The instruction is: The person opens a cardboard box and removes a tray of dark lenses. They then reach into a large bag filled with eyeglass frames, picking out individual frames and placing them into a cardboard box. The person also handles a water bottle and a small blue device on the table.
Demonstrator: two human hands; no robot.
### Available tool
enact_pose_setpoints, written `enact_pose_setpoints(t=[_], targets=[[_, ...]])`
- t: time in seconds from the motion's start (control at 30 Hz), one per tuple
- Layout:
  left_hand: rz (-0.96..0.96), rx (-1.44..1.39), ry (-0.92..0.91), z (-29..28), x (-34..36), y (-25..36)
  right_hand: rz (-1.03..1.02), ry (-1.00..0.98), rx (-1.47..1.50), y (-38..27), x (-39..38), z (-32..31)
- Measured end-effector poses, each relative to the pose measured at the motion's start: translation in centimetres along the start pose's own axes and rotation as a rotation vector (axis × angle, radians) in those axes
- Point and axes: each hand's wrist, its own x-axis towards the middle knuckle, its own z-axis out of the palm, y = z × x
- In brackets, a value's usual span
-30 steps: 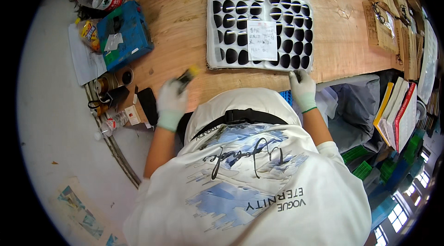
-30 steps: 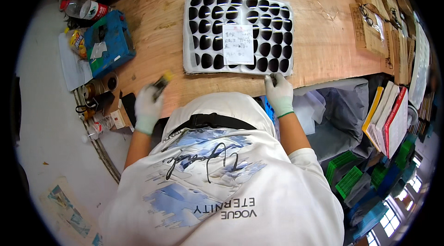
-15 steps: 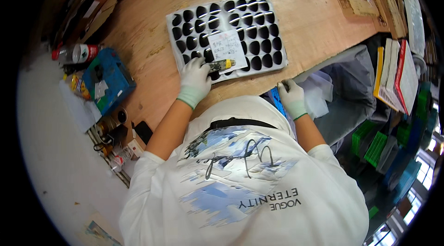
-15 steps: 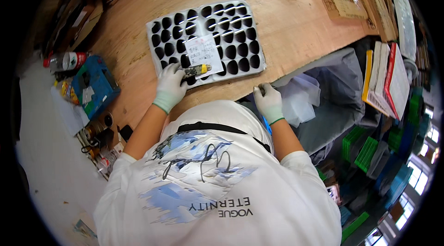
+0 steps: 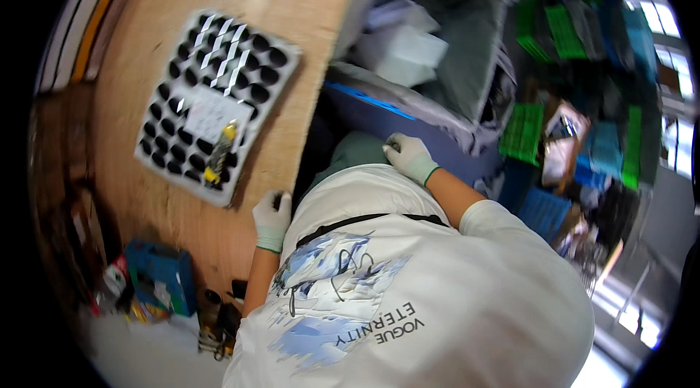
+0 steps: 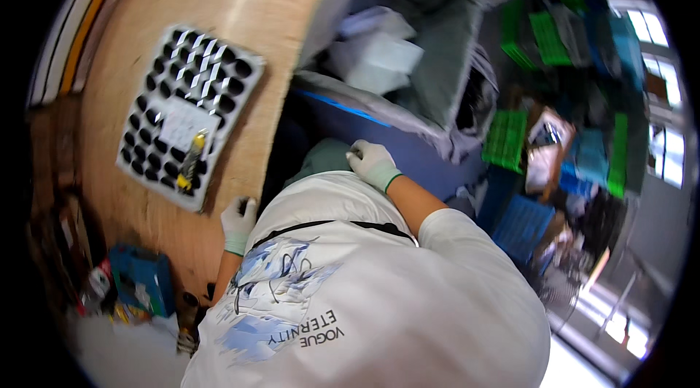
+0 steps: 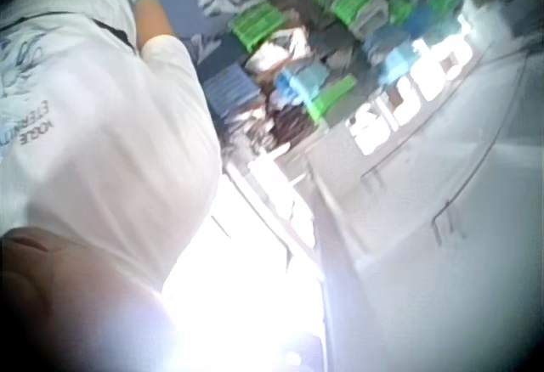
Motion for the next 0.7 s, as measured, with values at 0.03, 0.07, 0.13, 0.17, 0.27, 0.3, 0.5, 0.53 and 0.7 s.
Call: enact_pose_setpoints(t=[0.03,0.07,0.13,0.17,0.27,0.3,0.5,0.53,0.7], targets=[[-0.028,-0.005,-0.066,0.5,0.2,0.3,0.058,0.043,0.017,2.2,-1.6,-0.2],[-0.011,0.004,-0.114,0.9,0.5,0.6,0.105,0.084,0.038,4.6,-2.9,0.3],[0.012,0.104,-0.177,1.7,0.9,0.6,0.166,0.161,0.017,9.5,-5.2,0.9],[0.031,0.140,-0.178,2.3,1.3,-0.1,0.251,0.171,0.016,11.4,-6.1,0.8],[-0.166,-0.034,-0.247,2.8,2.5,-0.7,0.516,0.121,0.094,18.4,-7.9,2.0],[-0.248,-0.056,-0.278,2.6,2.6,1.0,0.566,0.070,0.093,20.6,-8.5,2.2],[-0.203,0.122,-0.047,5.2,2.5,-0.2,0.482,-0.139,0.079,29.5,-6.8,2.1],[-0.066,0.290,0.041,5.9,2.4,-0.5,0.380,-0.121,0.086,31.0,-6.0,2.0],[-0.206,0.219,0.304,9.2,2.1,-3.4,0.274,0.009,0.285,32.8,-4.8,-5.0]])
